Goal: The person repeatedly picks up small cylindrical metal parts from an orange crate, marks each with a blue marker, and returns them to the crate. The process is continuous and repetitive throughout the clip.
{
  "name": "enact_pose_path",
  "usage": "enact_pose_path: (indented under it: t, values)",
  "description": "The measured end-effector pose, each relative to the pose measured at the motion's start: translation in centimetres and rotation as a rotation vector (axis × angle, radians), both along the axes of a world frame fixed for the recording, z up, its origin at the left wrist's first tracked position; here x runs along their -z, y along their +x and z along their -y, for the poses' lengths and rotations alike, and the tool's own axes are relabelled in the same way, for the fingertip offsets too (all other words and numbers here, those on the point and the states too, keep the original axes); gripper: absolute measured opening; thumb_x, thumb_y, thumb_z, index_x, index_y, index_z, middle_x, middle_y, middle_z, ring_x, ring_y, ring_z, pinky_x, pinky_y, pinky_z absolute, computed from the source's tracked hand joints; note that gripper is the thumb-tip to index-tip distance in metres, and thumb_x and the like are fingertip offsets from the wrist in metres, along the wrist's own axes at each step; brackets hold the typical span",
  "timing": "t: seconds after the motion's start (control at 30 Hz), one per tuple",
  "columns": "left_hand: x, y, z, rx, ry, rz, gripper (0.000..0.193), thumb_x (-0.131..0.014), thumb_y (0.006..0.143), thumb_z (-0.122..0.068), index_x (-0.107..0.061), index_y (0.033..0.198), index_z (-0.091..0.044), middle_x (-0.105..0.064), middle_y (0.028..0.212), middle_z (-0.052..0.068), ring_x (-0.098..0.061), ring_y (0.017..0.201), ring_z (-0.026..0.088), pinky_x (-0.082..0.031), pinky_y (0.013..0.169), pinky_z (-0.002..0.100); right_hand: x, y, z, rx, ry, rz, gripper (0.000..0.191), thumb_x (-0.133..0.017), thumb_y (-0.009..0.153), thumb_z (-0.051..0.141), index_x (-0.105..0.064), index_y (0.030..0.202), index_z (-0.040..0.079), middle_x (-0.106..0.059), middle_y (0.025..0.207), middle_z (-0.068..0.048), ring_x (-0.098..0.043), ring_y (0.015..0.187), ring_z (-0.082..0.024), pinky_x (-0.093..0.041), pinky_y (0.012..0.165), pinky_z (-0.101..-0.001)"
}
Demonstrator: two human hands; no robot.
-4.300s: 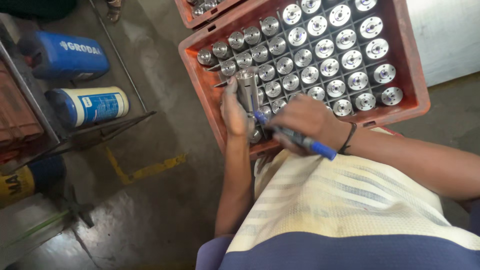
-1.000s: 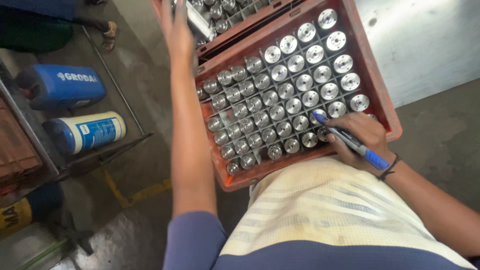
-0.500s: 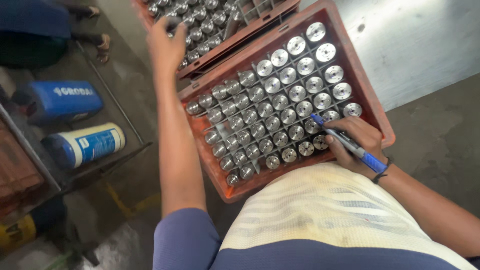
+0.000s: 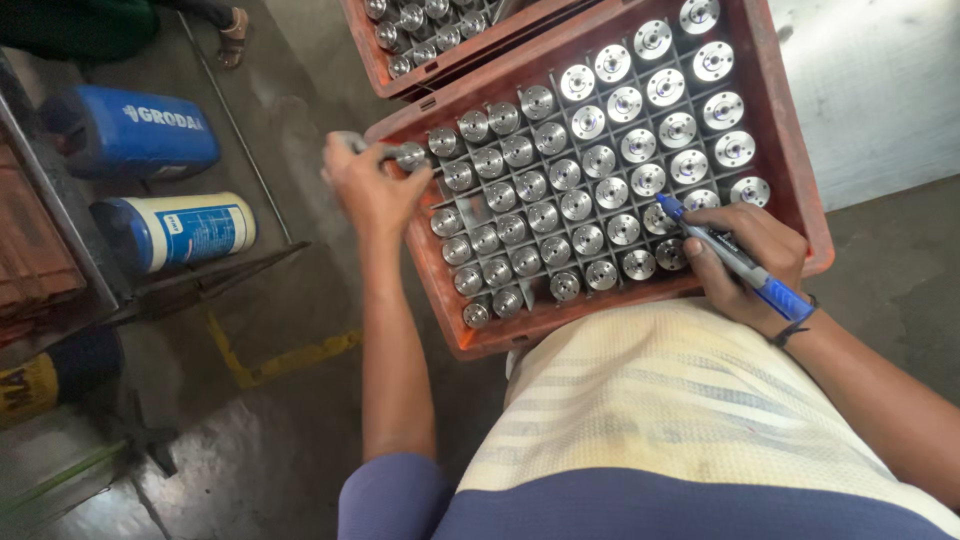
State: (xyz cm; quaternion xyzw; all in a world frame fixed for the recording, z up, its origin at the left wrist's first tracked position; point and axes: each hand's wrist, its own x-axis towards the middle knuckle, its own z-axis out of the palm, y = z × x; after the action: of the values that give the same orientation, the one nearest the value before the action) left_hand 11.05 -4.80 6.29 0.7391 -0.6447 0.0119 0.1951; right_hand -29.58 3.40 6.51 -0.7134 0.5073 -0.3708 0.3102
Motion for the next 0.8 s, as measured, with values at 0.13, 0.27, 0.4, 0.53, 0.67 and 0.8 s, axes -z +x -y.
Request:
enact_pose_path:
  t: [0.13, 0.27, 0.4, 0.53, 0.67, 0.8]
  values:
    - [-2.1, 0.6, -2.0, 0.147, -0.124, -1.213, 0.056, -0.086, 0.075, -0.034, -0.065, 0.118, -0.005, -0.061, 0.109, 0.012, -0.064, 0.102, 0.031, -0.055, 0.092, 0.051, 0.2, -0.1, 0.0, 0.052, -0.039, -0.004, 0.017, -0.073, 0.096, 0.005, -0.07, 0.112, 0.0, -0.07, 0.096, -0.016, -0.07, 0.08, -0.026, -0.053, 0.071, -0.0323]
    - [-0.7, -3.9, -4.1, -0.038, -0.027, -2.222, 0.054, -0.055, 0.096, -0.041, -0.054, 0.134, -0.003, -0.066, 0.114, 0.009, -0.065, 0.102, 0.023, -0.056, 0.084, 0.043, 0.6, 0.0, 0.1, 0.028, -0.063, -0.014, 0.017, -0.072, 0.098, 0.005, -0.07, 0.114, 0.0, -0.071, 0.099, -0.017, -0.07, 0.083, -0.027, -0.053, 0.073, -0.0324]
    - [1.6, -7.7, -5.1, 0.02, 0.164, -2.166, 0.052, -0.045, 0.111, -0.04, -0.06, 0.138, 0.002, -0.065, 0.103, 0.007, -0.064, 0.092, 0.018, -0.053, 0.073, 0.037, 1.1, -0.4, 0.0, 0.001, -0.092, -0.041, 0.017, -0.073, 0.098, 0.004, -0.069, 0.114, 0.0, -0.071, 0.095, -0.016, -0.069, 0.083, -0.028, -0.052, 0.073, -0.0332]
    - [2.7, -8.8, -5.8, -0.125, 0.205, -2.224, 0.05, -0.04, 0.108, -0.041, -0.06, 0.13, -0.001, -0.067, 0.101, 0.005, -0.064, 0.085, 0.017, -0.05, 0.064, 0.035, 1.3, -0.5, -0.3, 0.026, -0.033, -0.029, 0.016, -0.072, 0.1, 0.005, -0.07, 0.115, 0.0, -0.07, 0.094, -0.016, -0.069, 0.081, -0.025, -0.052, 0.071, -0.032]
    - [3.3, -9.0, -6.3, -0.001, 0.215, -2.209, 0.05, -0.039, 0.113, -0.041, -0.061, 0.131, 0.0, -0.066, 0.097, 0.006, -0.063, 0.083, 0.016, -0.05, 0.065, 0.033, 0.5, 0.3, 0.0, -0.036, -0.037, 0.006, 0.014, -0.071, 0.099, 0.007, -0.069, 0.111, 0.001, -0.071, 0.099, -0.015, -0.069, 0.078, -0.023, -0.053, 0.069, -0.0316]
    - [3.7, -9.2, -6.8, -0.002, 0.161, -2.061, 0.049, -0.039, 0.117, -0.037, -0.063, 0.134, 0.001, -0.065, 0.094, 0.007, -0.063, 0.082, 0.015, -0.053, 0.068, 0.031, -0.8, 3.3, 1.4, -0.325, -0.156, 0.069, 0.017, -0.074, 0.09, 0.012, -0.071, 0.106, 0.005, -0.072, 0.088, -0.011, -0.066, 0.07, -0.019, -0.052, 0.064, -0.0323]
